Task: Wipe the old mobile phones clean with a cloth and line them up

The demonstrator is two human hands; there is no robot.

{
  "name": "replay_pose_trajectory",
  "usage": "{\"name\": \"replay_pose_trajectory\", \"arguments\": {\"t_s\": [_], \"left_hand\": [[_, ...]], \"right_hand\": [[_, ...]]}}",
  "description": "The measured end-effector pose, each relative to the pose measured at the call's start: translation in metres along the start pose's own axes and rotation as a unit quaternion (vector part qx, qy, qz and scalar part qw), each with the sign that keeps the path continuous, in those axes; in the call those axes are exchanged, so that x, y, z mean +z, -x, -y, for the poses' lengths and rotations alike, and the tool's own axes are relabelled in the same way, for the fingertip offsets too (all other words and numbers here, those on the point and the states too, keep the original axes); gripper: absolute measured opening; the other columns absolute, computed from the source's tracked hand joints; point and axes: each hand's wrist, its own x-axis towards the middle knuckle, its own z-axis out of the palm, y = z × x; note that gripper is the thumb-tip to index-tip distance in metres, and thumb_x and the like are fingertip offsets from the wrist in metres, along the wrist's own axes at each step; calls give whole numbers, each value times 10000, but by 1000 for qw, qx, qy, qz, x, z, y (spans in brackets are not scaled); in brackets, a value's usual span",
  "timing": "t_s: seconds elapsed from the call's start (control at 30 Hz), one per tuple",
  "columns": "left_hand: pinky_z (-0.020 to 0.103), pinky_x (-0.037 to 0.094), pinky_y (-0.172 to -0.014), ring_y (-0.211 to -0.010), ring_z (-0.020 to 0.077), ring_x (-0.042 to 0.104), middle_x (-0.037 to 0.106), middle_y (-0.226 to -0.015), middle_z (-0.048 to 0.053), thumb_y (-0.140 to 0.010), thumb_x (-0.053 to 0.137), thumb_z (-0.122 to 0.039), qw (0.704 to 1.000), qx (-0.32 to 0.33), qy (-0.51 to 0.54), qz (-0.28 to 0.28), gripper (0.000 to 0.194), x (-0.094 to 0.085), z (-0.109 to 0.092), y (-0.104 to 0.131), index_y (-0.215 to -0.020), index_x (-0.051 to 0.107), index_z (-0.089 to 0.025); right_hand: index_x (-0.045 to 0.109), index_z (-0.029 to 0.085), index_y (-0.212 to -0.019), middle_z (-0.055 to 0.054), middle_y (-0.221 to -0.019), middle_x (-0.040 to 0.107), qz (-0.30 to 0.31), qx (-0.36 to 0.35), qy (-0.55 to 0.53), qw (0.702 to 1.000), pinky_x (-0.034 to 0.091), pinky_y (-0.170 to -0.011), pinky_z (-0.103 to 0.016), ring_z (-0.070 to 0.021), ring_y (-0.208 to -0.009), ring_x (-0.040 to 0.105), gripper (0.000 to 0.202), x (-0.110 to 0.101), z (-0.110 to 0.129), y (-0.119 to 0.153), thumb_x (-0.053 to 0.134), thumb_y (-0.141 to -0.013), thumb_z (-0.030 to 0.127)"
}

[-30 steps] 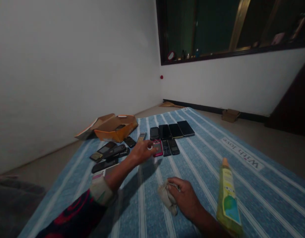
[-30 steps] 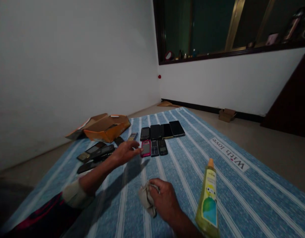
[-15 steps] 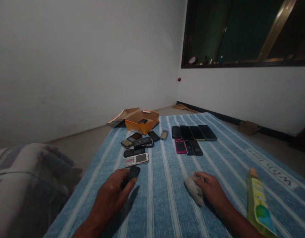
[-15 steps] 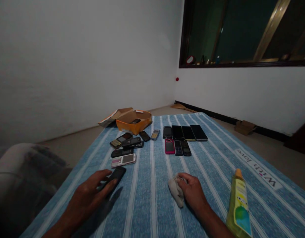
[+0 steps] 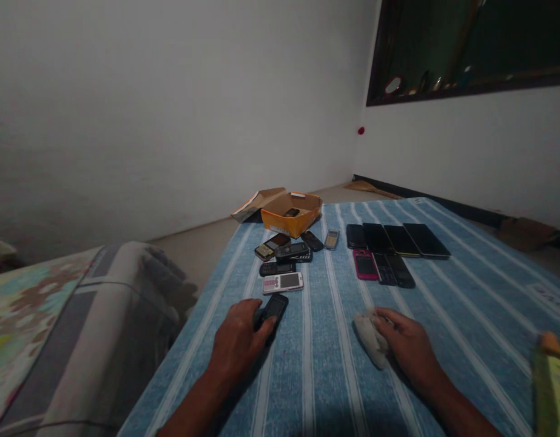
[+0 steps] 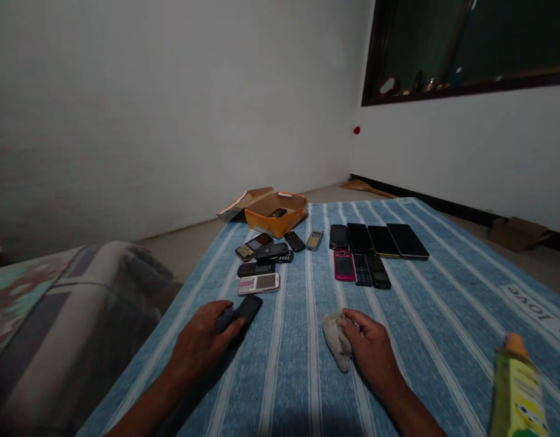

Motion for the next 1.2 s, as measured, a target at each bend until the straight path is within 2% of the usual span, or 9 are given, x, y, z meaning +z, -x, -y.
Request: {"name": "replay_pose_trajectory", "arguments": {"t_s": [0.17,0.47,0.63,0.73,0.87,0.97,1.03,1.13,1.2], "left_hand": [[385,476,-817,-1031,312,592,653,-1058,138,-748,604,-444,996,-32,-67,42,436,3,-12,5,-1077,606,-158],[372,458,-788,-982,296,566,611,-1001,124,-788,569,-401,993,-11,-105,48,276,9,-10,7,-900,615,-153],[353,444,-773,-934,272,570,603,-934,106,-800,531,-298,995,-5,-94,45,152,12,-16,8,-842,579,-160],[337,439,-783,-910,250,569,594,-905,89,-796,526,-259,996,43,-60,53,108,16,-29,13,-833,563,-165],[341,441,-786,-906,249,554,588,-890,83,-768,549,-219,991,108,-33,72,67,29,-56,18,-814,554,-171],[356,446,-795,-903,252,543,589,-895,91,-758,551,-197,986,151,-18,70,79,41,-77,17,-826,564,-160],[358,452,-800,-902,251,541,590,-898,93,-755,551,-188,982,176,-1,66,86,50,-88,15,-833,567,-157],[355,464,-784,-886,246,540,585,-886,90,-749,552,-171,977,207,24,52,83,62,-99,15,-830,565,-158],[360,471,-784,-881,245,538,581,-886,87,-748,561,-169,973,224,40,41,80,67,-102,17,-828,563,-159]], "right_hand": [[777,179,-902,-80,-909,756,20,3,16,1000,563,-733,-362,-270,-819,697,378,-3,0,1,636,-737,488],[758,167,-962,-107,-972,750,20,-21,29,999,545,-834,-397,-274,-886,698,360,-1,2,3,614,-763,430],[725,170,-1071,-112,-1052,730,69,-111,94,987,511,-899,-406,-262,-969,678,346,1,3,7,582,-802,334],[711,166,-1076,-108,-995,715,126,-191,158,961,514,-842,-371,-236,-912,665,312,1,5,9,563,-817,256],[716,191,-980,-63,-853,655,183,-253,219,924,498,-748,-317,-195,-812,623,268,0,6,10,529,-796,137],[718,193,-865,-44,-792,636,197,-269,195,922,487,-704,-285,-177,-773,615,292,-2,6,8,485,-741,66],[716,194,-814,-36,-770,645,152,-248,164,943,488,-682,-278,-168,-734,623,292,-7,6,3,468,-732,64],[718,194,-815,-43,-794,677,4,-190,123,974,507,-700,-312,-188,-744,650,238,-18,6,-7,494,-770,127],[714,192,-832,-52,-829,693,-79,-177,108,975,521,-730,-341,-207,-779,663,205,-23,5,-13,521,-774,155]]}}
